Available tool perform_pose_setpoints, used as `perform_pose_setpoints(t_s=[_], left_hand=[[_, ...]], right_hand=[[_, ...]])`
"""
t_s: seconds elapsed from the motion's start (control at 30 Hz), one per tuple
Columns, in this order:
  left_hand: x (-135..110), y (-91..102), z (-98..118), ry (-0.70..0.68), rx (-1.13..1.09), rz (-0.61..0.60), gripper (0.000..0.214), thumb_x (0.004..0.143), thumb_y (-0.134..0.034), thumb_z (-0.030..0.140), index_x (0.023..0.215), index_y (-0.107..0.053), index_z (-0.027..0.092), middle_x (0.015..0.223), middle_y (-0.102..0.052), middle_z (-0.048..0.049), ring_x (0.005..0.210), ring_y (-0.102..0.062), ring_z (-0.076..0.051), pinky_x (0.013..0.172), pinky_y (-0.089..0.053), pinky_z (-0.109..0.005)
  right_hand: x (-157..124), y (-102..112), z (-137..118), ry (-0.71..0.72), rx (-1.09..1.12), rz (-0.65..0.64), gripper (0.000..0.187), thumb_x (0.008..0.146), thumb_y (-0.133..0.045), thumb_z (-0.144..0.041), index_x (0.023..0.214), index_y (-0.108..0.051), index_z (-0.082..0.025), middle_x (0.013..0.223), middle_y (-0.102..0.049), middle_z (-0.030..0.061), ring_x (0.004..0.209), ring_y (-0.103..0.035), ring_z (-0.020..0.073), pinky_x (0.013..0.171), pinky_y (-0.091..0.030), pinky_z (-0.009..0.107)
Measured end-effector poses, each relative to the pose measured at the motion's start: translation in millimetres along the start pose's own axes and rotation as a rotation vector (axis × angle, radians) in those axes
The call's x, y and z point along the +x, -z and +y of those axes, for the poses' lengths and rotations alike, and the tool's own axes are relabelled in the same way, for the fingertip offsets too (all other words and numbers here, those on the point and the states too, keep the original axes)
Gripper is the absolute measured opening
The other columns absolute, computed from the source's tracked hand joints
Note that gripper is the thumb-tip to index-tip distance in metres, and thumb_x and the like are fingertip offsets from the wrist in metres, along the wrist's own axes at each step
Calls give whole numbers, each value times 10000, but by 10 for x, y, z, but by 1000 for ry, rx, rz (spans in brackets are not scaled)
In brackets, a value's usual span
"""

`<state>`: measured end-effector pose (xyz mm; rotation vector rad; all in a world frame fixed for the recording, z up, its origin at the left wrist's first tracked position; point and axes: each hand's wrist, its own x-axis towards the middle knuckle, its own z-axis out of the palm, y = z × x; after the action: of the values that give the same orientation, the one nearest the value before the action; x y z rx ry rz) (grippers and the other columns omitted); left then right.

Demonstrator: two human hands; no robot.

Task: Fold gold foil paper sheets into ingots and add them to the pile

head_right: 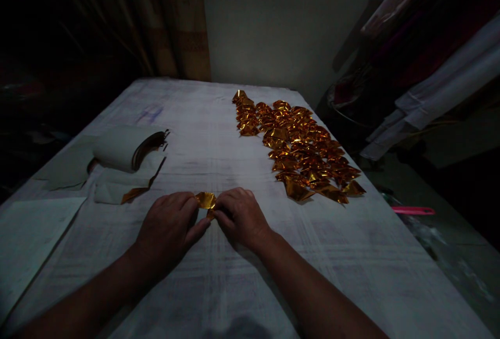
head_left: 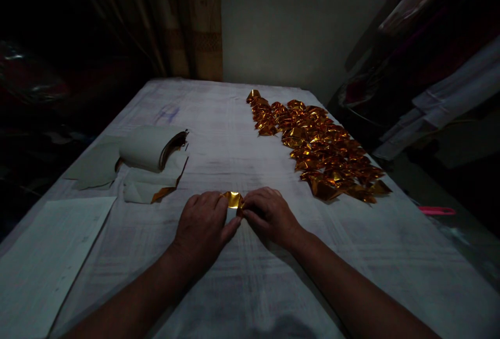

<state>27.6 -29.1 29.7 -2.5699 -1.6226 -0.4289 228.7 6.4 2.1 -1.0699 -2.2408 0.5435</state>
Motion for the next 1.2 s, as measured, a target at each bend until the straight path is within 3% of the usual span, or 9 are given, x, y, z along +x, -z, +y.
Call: perform_pose_setpoints(t_s=[0.3,0.5,0.77,1.03,1.2], left_hand=[[23,-5,23,42,-5,-13,276,936,-605,444,954,-614,168,969,-654,-103,900,-598,-285,768,-456,-422],[17,-15,21,40,-27,13,241,933,-612,413,985,-619,178,978,-649,-101,915,-596,-286,778,-459,-422],[18,-21,26,44,-33,9,266,943,-599,438,957,-615,172,970,-652,-109,921,-602,-293,799,-465,-436],[17,-19,21,37,-16,23,289,950,-582,472,942,-596,183,969,-654,-97,899,-597,-271,793,-474,-422],[17,-10,19,33,-6,4,278,924,-635,456,974,-596,186,980,-653,-91,913,-604,-273,800,-480,-423]], right_hand=[[13,14,6,-10,23,-4,172,815,-716,-120,916,-658,-248,986,-729,14,943,-651,211,833,-437,369],[-7,74,34,-6,95,-28,292,815,-654,-95,1048,-692,-268,1076,-734,27,1014,-656,220,897,-465,409],[-1,-14,-42,-65,-4,42,91,853,-741,-237,938,-711,-250,1027,-729,45,985,-637,234,853,-442,413],[17,-66,-114,-117,-101,65,139,817,-786,-255,872,-659,-246,969,-693,35,954,-596,242,814,-401,398],[14,-56,-80,-124,-70,53,132,825,-755,-166,892,-680,-251,987,-694,25,965,-602,228,828,-407,389]])
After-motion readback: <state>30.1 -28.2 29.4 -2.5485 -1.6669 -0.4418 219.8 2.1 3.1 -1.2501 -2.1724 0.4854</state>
